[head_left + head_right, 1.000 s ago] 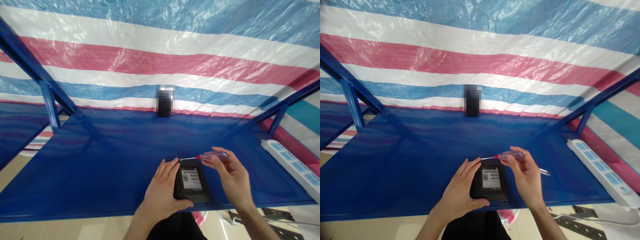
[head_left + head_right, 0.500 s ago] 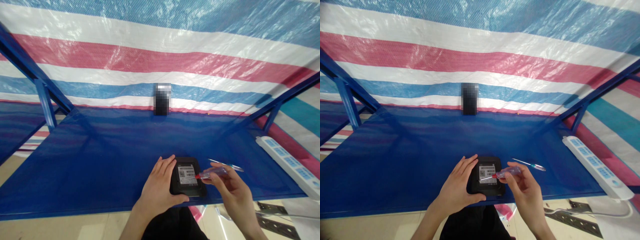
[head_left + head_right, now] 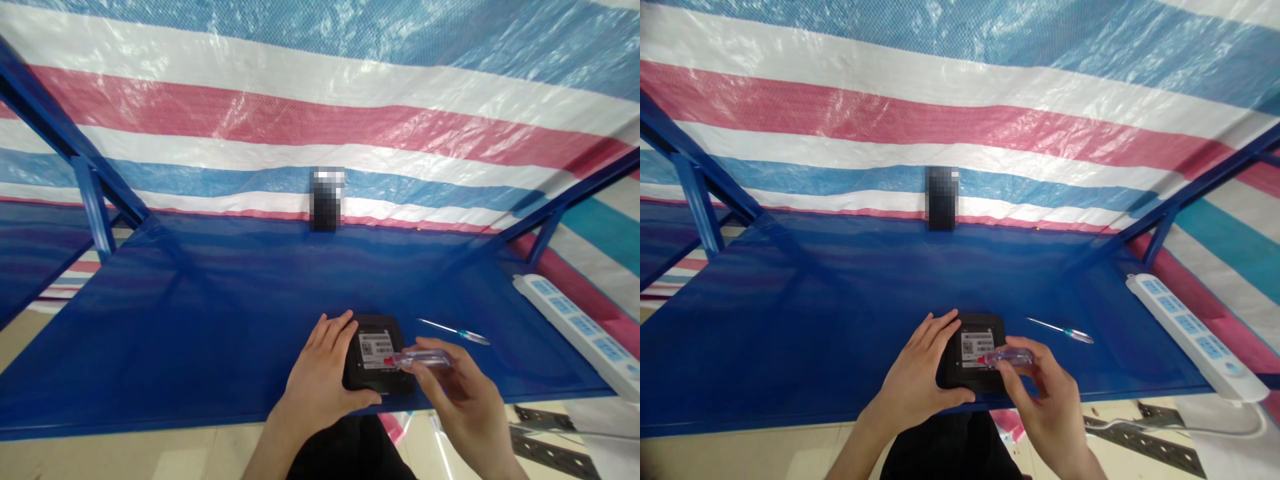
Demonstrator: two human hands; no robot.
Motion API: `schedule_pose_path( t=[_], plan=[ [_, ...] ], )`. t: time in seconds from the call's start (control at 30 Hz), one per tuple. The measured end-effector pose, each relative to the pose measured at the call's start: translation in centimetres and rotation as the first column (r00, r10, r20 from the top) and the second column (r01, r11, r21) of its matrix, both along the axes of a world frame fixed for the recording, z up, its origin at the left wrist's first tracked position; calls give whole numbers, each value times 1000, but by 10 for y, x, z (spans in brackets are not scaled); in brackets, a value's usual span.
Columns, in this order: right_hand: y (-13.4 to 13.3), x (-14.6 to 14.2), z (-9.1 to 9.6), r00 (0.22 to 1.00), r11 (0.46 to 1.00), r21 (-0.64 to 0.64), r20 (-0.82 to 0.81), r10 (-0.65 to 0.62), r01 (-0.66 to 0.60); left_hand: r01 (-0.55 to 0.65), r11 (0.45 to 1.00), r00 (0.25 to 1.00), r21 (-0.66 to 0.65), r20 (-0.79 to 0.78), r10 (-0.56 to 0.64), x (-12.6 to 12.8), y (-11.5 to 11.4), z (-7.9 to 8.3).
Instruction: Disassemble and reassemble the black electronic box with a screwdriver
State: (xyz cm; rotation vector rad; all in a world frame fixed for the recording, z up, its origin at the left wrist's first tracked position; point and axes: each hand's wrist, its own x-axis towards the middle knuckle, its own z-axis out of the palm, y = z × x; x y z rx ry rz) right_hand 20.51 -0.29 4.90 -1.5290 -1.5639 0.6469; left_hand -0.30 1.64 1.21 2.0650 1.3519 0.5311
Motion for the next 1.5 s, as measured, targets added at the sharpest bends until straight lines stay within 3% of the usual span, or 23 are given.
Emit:
schedule_pose_path(
  t=[0.1,0.2,0.27,0.37,0.57,0.97,1.5],
  plan=[
    [-8,-3,3,989,982,174,135,53,-76,16,1000,1000,3,-12,-16,0,0,0],
    [-16,-5,2,946,916,298,263,191,-268,10,1000,1000,2,-23,-10,0,0,0],
    [-19,-3,-2,933,880,356,285,218,-314,10,1000,1000,4,-29,-9,0,0,0],
    [-22,2,-8,931,865,403,321,173,-300,16,1000,1000,20,-24,-16,0,0,0],
    [-20,15,-6,846,803,377,458,271,-461,20,998,999,65,-36,-18,0,0,-3],
    [-28,11,-15,834,787,369,458,308,-494,1,990,1000,140,3,-1,-1,-3,-6],
    [-28,10,-12,924,874,353,308,227,-333,-43,987,994,152,107,27,-2,-9,-3]
  ],
)
